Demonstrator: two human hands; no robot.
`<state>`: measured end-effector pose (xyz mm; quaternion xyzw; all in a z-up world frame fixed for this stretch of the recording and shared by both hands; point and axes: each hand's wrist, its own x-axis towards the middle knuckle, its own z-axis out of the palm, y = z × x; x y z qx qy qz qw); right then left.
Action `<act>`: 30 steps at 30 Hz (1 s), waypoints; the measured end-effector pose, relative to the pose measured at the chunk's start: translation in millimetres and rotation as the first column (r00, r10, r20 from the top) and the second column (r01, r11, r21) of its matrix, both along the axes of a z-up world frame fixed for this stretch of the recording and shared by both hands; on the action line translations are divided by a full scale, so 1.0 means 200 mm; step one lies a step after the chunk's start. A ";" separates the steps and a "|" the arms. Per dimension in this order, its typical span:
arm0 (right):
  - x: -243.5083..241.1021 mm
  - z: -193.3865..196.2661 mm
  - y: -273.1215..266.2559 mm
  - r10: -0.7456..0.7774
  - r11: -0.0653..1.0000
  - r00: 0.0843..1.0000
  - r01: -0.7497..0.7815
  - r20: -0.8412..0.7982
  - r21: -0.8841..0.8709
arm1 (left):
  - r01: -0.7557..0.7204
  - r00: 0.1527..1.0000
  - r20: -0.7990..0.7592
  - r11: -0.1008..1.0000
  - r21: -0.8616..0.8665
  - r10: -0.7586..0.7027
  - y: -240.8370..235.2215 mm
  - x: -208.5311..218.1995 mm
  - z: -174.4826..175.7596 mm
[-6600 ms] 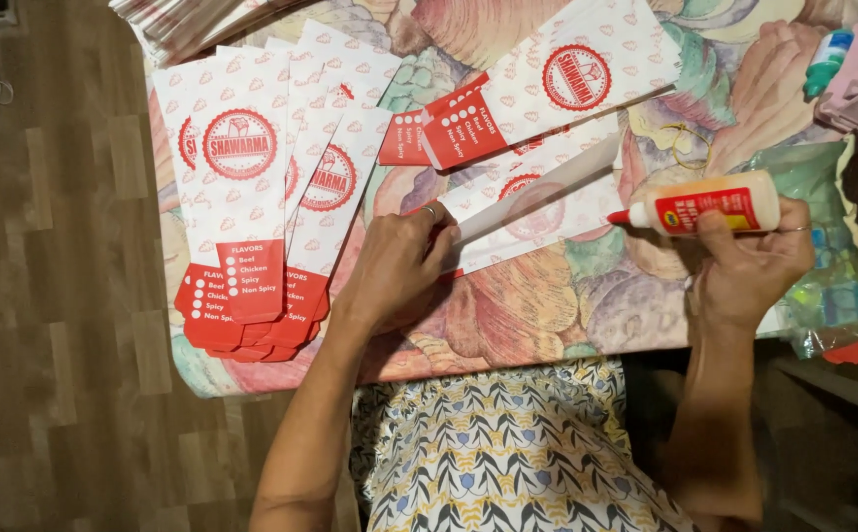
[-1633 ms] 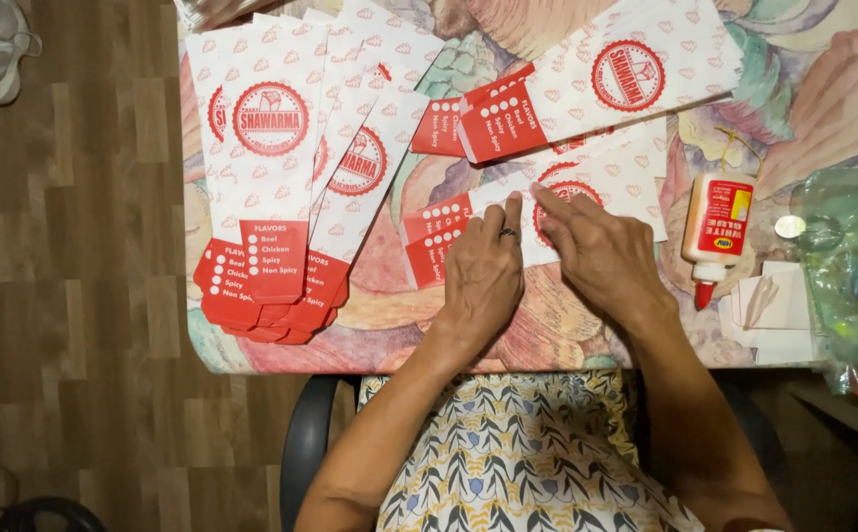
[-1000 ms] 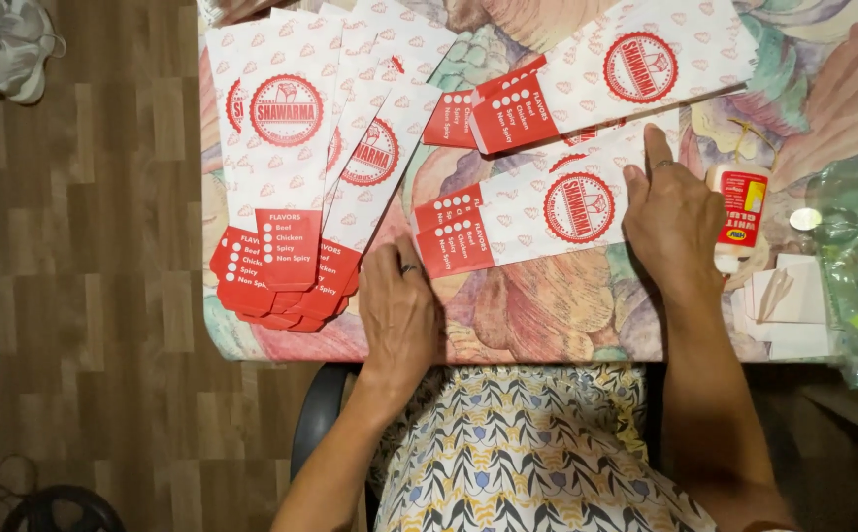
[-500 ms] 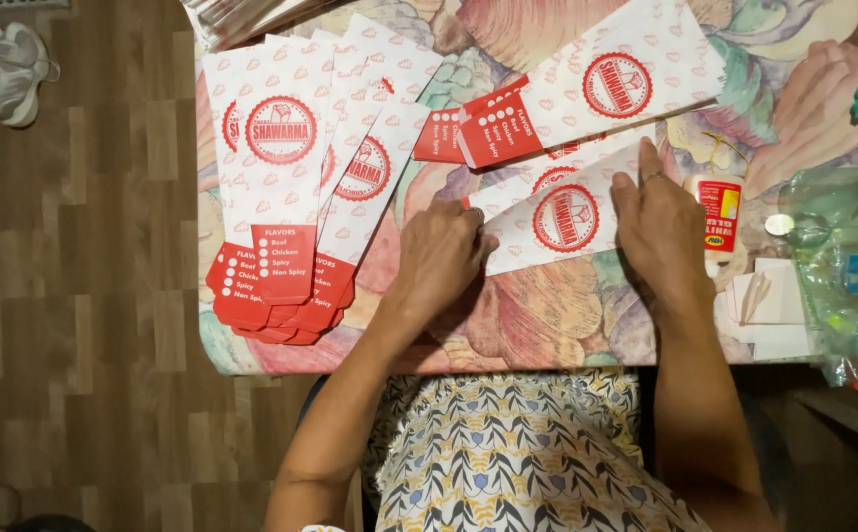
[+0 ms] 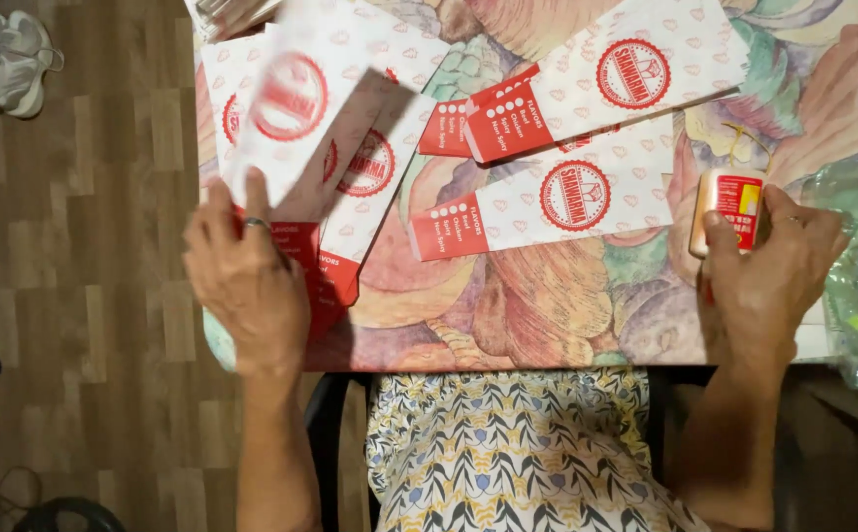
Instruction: Applying glue to paper shawarma wraps and folding them for assembly
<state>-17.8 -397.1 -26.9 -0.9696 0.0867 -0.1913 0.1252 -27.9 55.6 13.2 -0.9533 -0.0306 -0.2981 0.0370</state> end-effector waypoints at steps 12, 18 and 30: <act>0.05 -0.03 -0.10 -0.184 0.383 0.964 0.251 -0.193 0.889 | 0.638 0.710 0.099 0.579 -0.507 -0.697 -0.56 0.12 -0.13; -0.03 -0.06 -0.23 -0.333 0.082 0.941 -0.038 0.063 0.996 | 0.667 0.640 -0.151 0.643 -0.377 -0.753 -0.60 0.10 -0.32; -0.09 -0.04 0.01 -0.319 0.206 0.899 -0.244 0.300 0.948 | 0.638 0.576 -0.114 0.533 -0.555 -0.809 -0.57 0.19 -0.23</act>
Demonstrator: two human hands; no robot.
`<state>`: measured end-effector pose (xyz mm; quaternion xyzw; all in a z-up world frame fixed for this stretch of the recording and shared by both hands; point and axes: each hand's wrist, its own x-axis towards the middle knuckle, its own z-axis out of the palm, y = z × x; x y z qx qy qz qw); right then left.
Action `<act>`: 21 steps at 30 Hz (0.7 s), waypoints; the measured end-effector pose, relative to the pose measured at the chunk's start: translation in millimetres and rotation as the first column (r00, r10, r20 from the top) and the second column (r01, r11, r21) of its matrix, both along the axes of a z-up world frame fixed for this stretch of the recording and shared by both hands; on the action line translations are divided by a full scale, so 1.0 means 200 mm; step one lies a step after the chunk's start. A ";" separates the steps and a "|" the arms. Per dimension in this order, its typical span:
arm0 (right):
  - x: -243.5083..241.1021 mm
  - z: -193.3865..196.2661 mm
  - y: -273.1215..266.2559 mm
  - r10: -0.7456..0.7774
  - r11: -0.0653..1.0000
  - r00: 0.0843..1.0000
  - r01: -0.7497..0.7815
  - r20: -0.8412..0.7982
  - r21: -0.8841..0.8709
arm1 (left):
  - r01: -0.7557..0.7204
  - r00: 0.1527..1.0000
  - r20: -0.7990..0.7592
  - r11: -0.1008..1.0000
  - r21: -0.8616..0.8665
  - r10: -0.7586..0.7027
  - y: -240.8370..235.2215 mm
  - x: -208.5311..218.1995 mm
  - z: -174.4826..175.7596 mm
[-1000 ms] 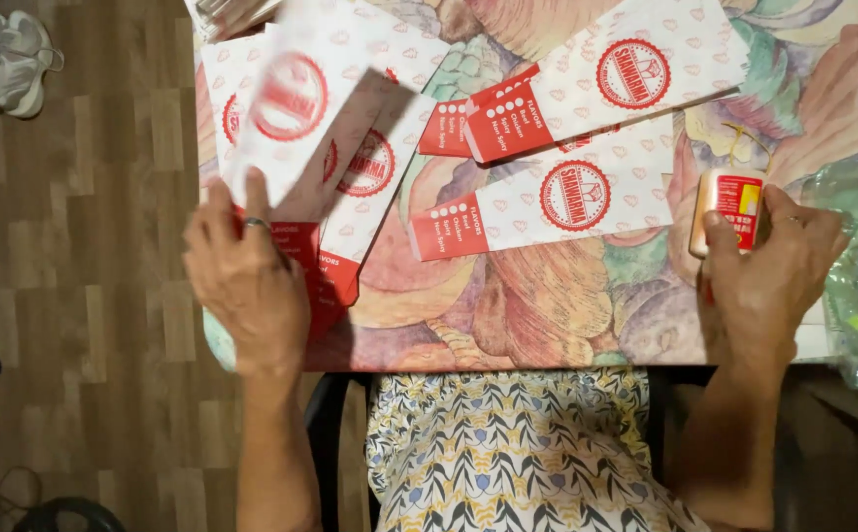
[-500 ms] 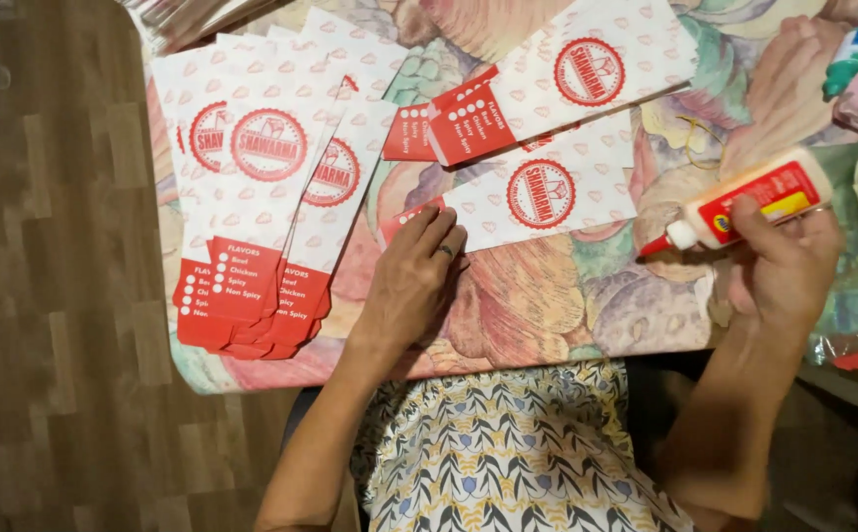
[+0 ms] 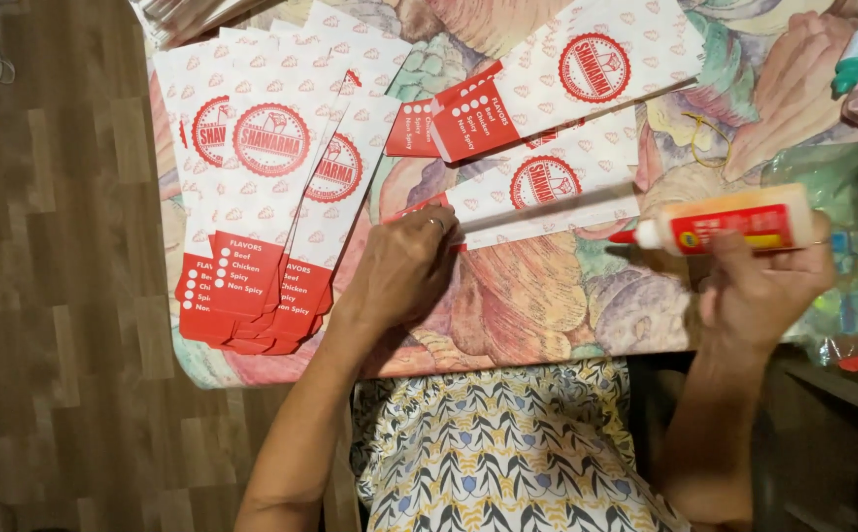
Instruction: Applying glue to paper shawarma wraps and folding them for assembly
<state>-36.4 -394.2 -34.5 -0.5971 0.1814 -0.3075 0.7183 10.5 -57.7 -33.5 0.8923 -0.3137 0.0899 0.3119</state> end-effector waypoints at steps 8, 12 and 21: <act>0.07 -0.16 0.31 0.228 0.928 0.971 -0.195 0.069 -0.319 | -0.133 0.966 -0.234 0.989 -0.071 0.113 0.10 0.12 -0.07; 0.06 -0.15 0.30 0.212 0.929 0.977 -0.191 0.035 -0.316 | -0.127 0.963 -0.251 0.986 -0.113 0.095 0.10 0.12 -0.05; 0.10 -0.22 -0.11 -0.013 0.988 1.000 0.017 0.027 -0.153 | -0.092 0.966 -0.252 0.990 -0.112 0.061 0.10 0.12 -0.02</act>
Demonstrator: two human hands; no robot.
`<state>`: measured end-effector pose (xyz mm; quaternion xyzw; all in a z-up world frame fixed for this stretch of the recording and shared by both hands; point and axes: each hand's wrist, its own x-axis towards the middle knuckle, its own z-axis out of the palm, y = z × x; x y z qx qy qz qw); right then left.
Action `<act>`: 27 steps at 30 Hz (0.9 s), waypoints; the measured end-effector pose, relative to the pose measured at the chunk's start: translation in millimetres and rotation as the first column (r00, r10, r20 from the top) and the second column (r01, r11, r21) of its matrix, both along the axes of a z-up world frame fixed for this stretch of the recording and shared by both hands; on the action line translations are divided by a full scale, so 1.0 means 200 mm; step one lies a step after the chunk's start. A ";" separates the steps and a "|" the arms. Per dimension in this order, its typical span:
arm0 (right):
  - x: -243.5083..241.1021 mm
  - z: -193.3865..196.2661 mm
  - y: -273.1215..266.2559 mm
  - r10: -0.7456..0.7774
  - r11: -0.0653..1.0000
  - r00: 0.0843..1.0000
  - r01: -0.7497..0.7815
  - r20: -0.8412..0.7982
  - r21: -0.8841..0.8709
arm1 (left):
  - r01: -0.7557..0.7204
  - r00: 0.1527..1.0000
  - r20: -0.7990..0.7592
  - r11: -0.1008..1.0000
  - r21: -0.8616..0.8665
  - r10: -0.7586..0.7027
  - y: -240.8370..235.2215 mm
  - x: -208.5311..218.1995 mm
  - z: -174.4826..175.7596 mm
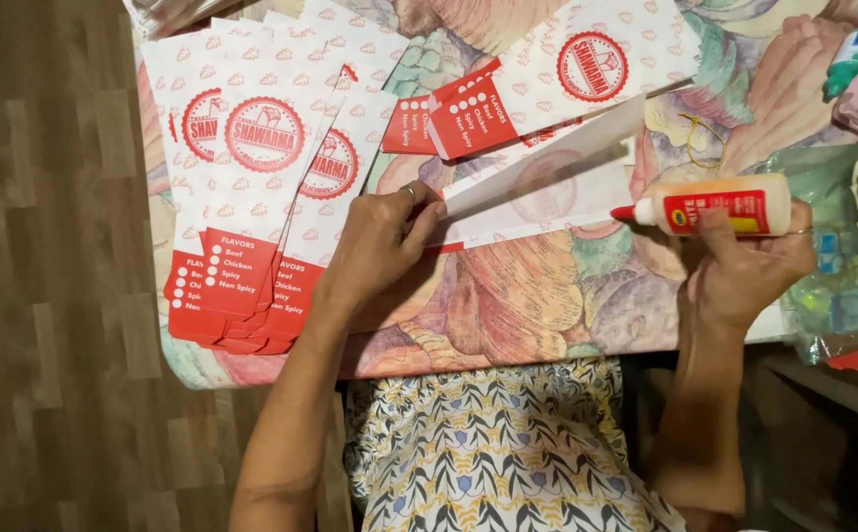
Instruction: Applying glue to paper shawarma wraps and folding them for assembly
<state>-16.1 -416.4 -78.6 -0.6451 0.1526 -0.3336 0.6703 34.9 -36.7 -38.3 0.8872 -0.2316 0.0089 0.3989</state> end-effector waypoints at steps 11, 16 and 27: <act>0.01 -0.05 -0.15 -0.006 0.996 0.998 0.012 0.067 -0.088 | -0.043 0.999 -0.016 0.999 -0.008 0.043 0.02 0.01 -0.02; 0.01 -0.05 -0.12 0.031 0.995 0.998 -0.026 0.054 -0.091 | -0.043 0.998 -0.041 0.998 -0.042 0.042 0.02 0.03 -0.03; 0.02 -0.03 0.50 0.312 0.946 0.949 -0.314 -0.044 -0.075 | -0.111 0.956 -0.285 0.985 -0.134 0.069 0.05 0.11 0.00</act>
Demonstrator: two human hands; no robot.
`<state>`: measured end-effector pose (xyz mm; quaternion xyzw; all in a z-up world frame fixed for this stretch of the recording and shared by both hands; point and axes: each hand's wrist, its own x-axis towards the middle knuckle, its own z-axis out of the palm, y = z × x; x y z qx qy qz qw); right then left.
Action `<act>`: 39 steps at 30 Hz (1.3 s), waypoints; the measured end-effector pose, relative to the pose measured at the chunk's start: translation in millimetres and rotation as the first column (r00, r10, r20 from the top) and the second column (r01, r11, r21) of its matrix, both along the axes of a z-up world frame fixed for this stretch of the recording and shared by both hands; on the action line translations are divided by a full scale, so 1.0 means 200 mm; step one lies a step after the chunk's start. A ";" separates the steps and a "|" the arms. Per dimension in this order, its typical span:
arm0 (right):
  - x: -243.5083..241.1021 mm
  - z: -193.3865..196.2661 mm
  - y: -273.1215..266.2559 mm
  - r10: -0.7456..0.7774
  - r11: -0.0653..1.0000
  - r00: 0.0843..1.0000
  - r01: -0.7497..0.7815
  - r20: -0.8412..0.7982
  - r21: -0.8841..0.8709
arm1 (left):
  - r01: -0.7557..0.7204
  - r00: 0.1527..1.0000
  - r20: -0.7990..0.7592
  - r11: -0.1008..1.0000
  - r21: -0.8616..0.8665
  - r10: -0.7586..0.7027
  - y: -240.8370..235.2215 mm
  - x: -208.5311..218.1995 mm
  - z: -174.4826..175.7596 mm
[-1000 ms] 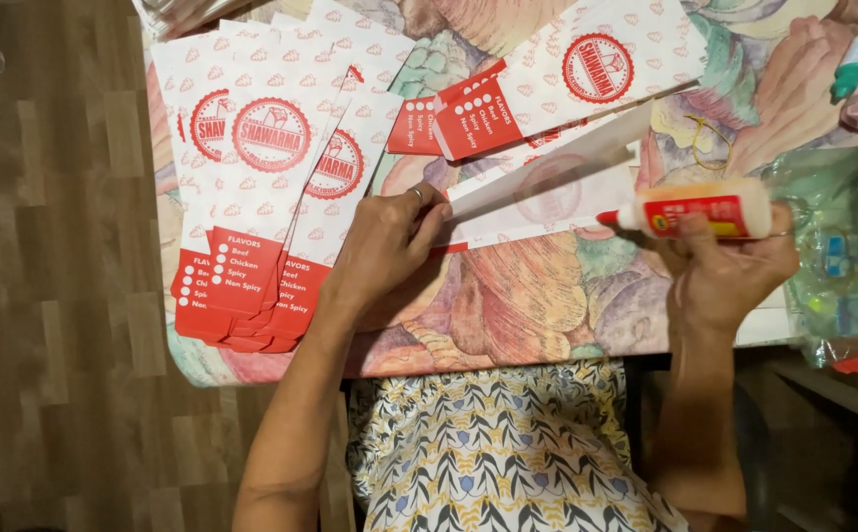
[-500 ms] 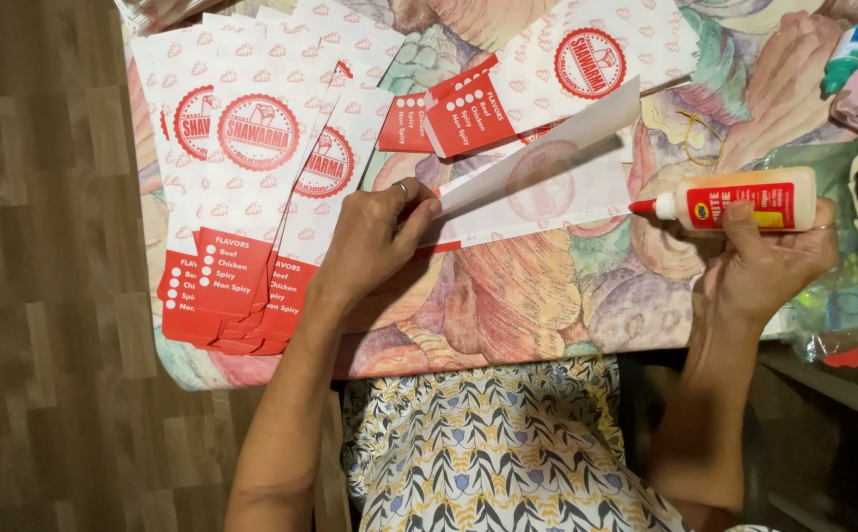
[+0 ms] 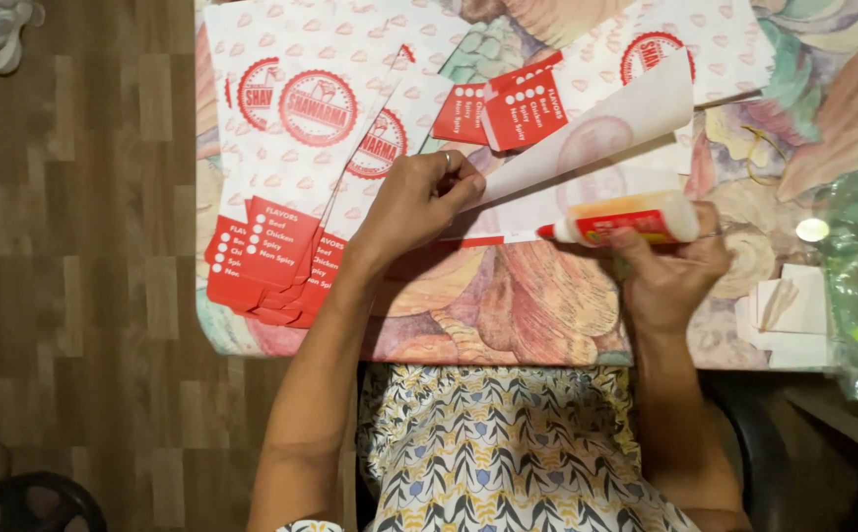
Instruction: Applying glue to paper shawarma wraps and folding them for assembly
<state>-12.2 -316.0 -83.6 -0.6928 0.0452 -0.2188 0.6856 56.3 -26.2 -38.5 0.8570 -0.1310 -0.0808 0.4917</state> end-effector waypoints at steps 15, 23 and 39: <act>-0.01 0.02 0.54 0.233 0.972 0.972 -0.233 0.032 -0.002 | -0.010 0.992 -0.125 0.979 -0.204 -0.016 0.02 0.04 -0.02; 0.03 0.24 0.06 -0.165 0.979 0.986 0.168 -0.031 0.116 | 0.034 0.952 0.295 0.987 0.154 -0.079 -0.09 -0.23 -0.11; 0.01 0.25 -0.15 0.325 0.570 0.945 -0.157 0.046 -0.806 | 0.029 0.787 0.607 0.990 0.139 -0.109 -0.18 -0.31 -0.17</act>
